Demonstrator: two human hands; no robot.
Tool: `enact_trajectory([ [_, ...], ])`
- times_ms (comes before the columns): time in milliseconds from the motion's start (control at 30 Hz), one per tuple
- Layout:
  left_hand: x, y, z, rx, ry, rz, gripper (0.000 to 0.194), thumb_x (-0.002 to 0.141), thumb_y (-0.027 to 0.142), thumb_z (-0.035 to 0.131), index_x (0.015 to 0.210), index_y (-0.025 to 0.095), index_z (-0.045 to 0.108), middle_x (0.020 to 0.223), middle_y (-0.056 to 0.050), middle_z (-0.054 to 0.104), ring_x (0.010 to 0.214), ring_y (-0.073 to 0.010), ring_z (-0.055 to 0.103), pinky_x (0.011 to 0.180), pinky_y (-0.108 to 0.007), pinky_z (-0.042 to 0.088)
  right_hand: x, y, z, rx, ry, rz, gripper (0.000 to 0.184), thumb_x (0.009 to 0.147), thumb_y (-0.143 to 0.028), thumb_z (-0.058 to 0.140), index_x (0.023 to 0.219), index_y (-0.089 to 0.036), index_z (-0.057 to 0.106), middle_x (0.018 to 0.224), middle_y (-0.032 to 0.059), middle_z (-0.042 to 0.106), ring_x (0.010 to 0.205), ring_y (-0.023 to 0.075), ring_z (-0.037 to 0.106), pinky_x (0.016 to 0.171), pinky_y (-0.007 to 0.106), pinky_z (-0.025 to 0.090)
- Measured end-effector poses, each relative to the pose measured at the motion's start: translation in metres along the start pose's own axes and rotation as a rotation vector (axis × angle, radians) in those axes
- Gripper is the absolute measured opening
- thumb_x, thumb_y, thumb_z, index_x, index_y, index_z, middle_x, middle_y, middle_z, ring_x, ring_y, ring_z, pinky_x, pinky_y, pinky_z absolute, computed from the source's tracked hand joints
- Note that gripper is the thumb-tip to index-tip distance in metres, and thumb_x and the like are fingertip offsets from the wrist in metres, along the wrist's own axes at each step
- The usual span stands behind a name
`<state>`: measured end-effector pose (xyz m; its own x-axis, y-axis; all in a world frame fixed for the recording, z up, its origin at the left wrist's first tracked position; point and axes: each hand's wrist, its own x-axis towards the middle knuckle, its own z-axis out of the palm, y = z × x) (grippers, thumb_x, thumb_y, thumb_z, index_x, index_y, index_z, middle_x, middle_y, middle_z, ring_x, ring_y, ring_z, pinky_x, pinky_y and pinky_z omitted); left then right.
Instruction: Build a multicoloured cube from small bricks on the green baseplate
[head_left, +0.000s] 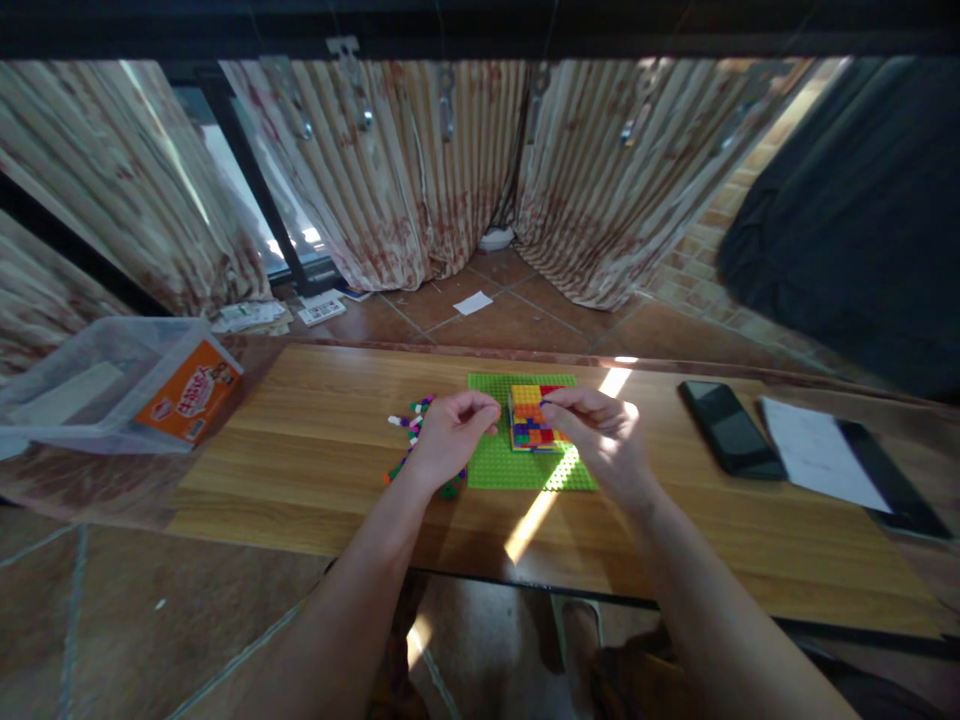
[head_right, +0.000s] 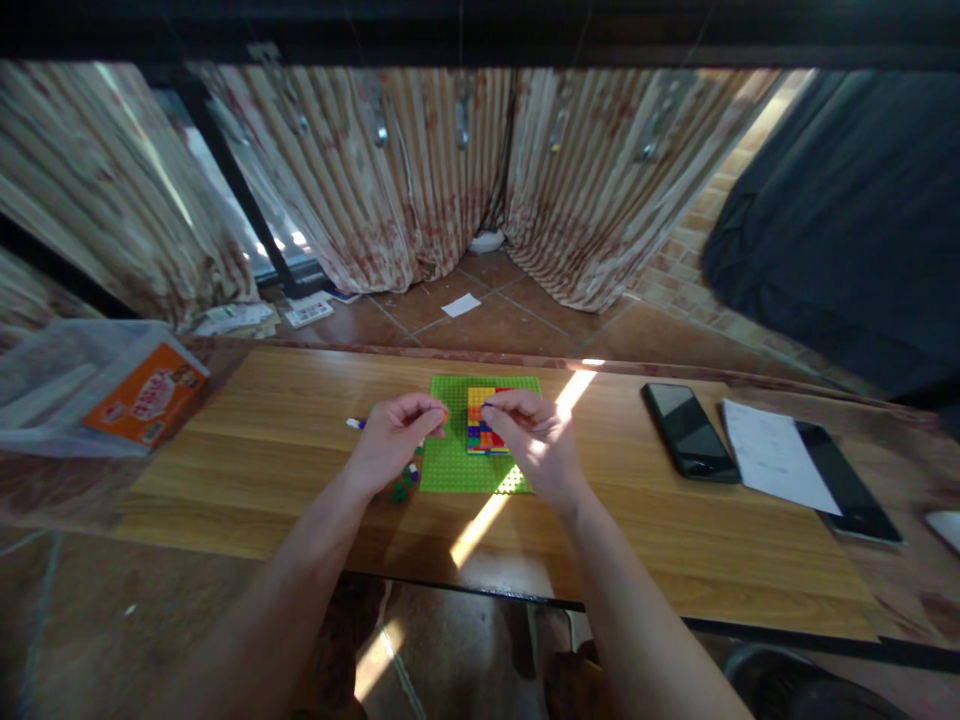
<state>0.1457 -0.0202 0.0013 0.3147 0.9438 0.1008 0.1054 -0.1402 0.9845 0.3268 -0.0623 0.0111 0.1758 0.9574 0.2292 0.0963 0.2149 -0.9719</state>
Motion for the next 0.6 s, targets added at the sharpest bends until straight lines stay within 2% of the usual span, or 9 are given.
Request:
enact_trajectory([
  [67,0.0,-0.005,-0.007,0.174,-0.021,0.007,0.018,0.082,0.029,0.054,0.079,0.014,0.064,0.067,0.0,0.062,0.063,-0.0118,0.058,0.06,-0.023,0.043,0.002,0.004,-0.004,0.021,0.03,0.009,0.012,0.071,-0.028,0.071,0.08,-0.02,0.069,0.073,0.0011,0.069,0.066,0.0133,0.064,0.063,0.029,0.055],
  [133,-0.002,-0.007,-0.015,0.453,-0.051,0.034,0.017,0.083,0.026,0.052,0.079,0.015,0.065,0.069,-0.002,0.064,0.065,-0.0133,0.058,0.061,-0.024,0.042,0.003,0.007,-0.007,-0.025,0.033,-0.016,0.014,0.073,-0.029,0.068,0.085,-0.02,0.069,0.077,0.0023,0.069,0.069,0.0147,0.065,0.065,0.031,0.055],
  [200,-0.005,-0.007,-0.022,0.728,-0.077,0.065,0.017,0.082,0.022,0.05,0.077,0.016,0.065,0.072,-0.004,0.066,0.068,-0.0145,0.058,0.064,-0.026,0.041,0.002,0.01,-0.009,-0.184,0.027,-0.09,0.018,0.078,-0.03,0.064,0.092,-0.021,0.069,0.085,0.004,0.07,0.075,0.0162,0.066,0.068,0.033,0.056],
  [267,-0.008,-0.005,-0.027,0.894,-0.119,0.072,0.019,0.082,0.02,0.048,0.076,0.017,0.066,0.077,-0.005,0.068,0.071,-0.0154,0.059,0.067,-0.026,0.041,0.002,0.011,-0.01,-0.4,0.014,-0.192,0.019,0.082,-0.03,0.058,0.097,-0.022,0.069,0.093,0.0052,0.07,0.08,0.0169,0.066,0.072,0.034,0.056],
  [333,-0.01,-0.002,-0.031,0.969,-0.165,0.056,0.02,0.082,0.02,0.048,0.077,0.017,0.067,0.081,-0.005,0.069,0.073,-0.0159,0.06,0.067,-0.026,0.041,0.001,0.011,-0.01,-0.563,-0.008,-0.28,0.019,0.086,-0.028,0.053,0.097,-0.022,0.068,0.095,0.0055,0.07,0.081,0.0167,0.065,0.074,0.034,0.055],
  [400,-0.011,0.0,-0.033,1.017,-0.211,0.029,0.022,0.082,0.021,0.048,0.076,0.018,0.068,0.08,-0.005,0.07,0.072,-0.0163,0.06,0.065,-0.026,0.04,0.0,0.01,-0.01,-0.634,-0.029,-0.32,0.02,0.088,-0.026,0.051,0.098,-0.021,0.067,0.094,0.0054,0.071,0.081,0.0163,0.066,0.074,0.033,0.054],
  [500,-0.011,0.002,-0.034,1.037,-0.275,-0.008,0.02,0.08,0.02,0.049,0.073,0.018,0.068,0.074,-0.004,0.069,0.068,-0.0157,0.06,0.063,-0.026,0.039,0.0,0.009,-0.01,-0.667,-0.021,-0.329,0.02,0.089,-0.026,0.05,0.1,-0.021,0.065,0.093,0.0047,0.071,0.078,0.0162,0.066,0.073,0.033,0.054],
  [600,-0.011,0.002,-0.036,0.992,-0.312,-0.025,0.018,0.077,0.019,0.051,0.071,0.018,0.069,0.072,-0.004,0.069,0.067,-0.015,0.059,0.062,-0.025,0.039,0.0,0.01,-0.009,-0.641,-0.007,-0.384,0.018,0.088,-0.026,0.051,0.099,-0.023,0.066,0.096,0.0048,0.07,0.086,0.0174,0.065,0.08,0.036,0.053],
])
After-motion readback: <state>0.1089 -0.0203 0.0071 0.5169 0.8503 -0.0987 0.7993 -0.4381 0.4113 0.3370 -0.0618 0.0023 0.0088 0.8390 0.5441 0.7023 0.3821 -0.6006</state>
